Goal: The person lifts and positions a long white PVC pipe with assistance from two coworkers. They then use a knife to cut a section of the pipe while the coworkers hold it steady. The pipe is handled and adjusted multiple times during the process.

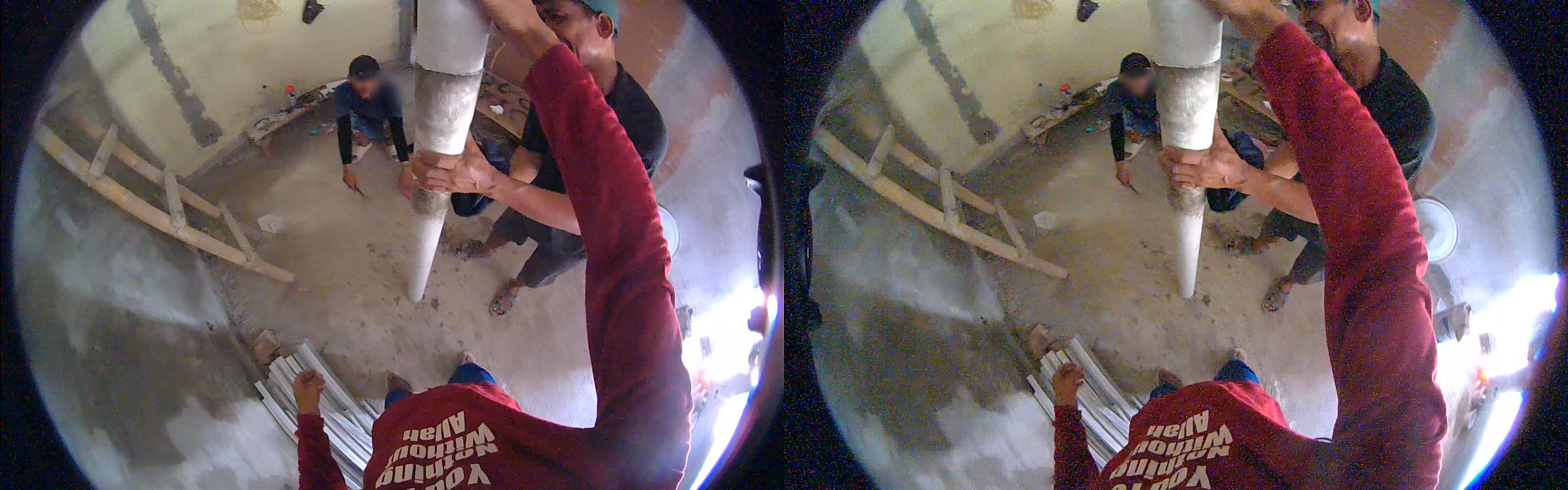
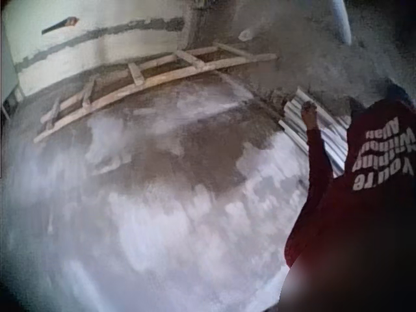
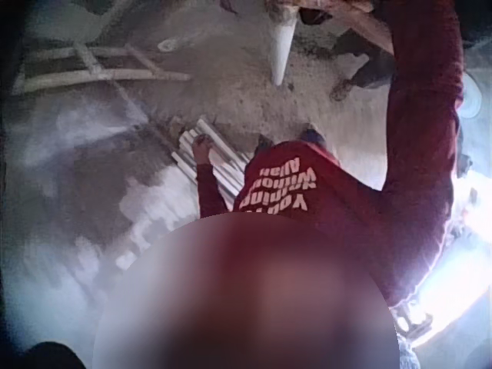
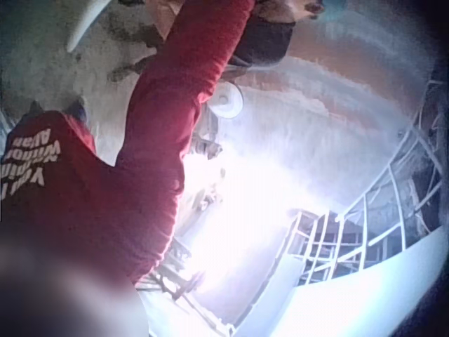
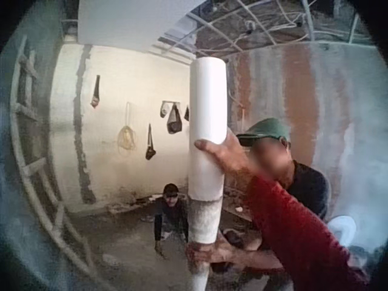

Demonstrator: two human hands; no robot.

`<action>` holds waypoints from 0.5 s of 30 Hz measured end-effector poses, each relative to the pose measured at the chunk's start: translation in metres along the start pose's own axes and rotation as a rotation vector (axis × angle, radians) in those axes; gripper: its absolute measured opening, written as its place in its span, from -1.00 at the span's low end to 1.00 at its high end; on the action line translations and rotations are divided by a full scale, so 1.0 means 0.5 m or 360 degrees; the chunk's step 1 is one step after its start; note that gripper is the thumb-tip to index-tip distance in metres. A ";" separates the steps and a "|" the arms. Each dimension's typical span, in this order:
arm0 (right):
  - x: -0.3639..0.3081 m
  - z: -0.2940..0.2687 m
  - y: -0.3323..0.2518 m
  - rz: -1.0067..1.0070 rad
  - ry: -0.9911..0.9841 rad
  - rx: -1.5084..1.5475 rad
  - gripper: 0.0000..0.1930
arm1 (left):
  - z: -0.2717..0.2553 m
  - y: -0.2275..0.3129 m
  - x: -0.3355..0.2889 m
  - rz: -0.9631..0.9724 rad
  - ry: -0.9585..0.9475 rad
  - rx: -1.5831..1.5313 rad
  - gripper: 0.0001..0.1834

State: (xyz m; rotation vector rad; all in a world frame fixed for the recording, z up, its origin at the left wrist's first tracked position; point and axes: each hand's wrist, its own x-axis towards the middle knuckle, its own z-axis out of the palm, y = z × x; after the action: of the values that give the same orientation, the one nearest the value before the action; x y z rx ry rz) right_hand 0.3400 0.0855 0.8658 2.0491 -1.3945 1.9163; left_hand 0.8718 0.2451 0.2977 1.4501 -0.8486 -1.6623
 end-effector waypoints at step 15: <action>0.005 -0.033 -0.032 0.0179 -0.0194 0.0200 -0.30 | 0.170 0.115 -0.020 0.0155 -0.0322 0.0106 -0.74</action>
State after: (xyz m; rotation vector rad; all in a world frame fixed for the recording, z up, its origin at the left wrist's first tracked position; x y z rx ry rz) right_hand 0.3360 0.1025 0.8805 2.2244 -1.4801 2.0017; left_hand 0.7950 0.2257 0.3636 1.2772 -1.0784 -1.7411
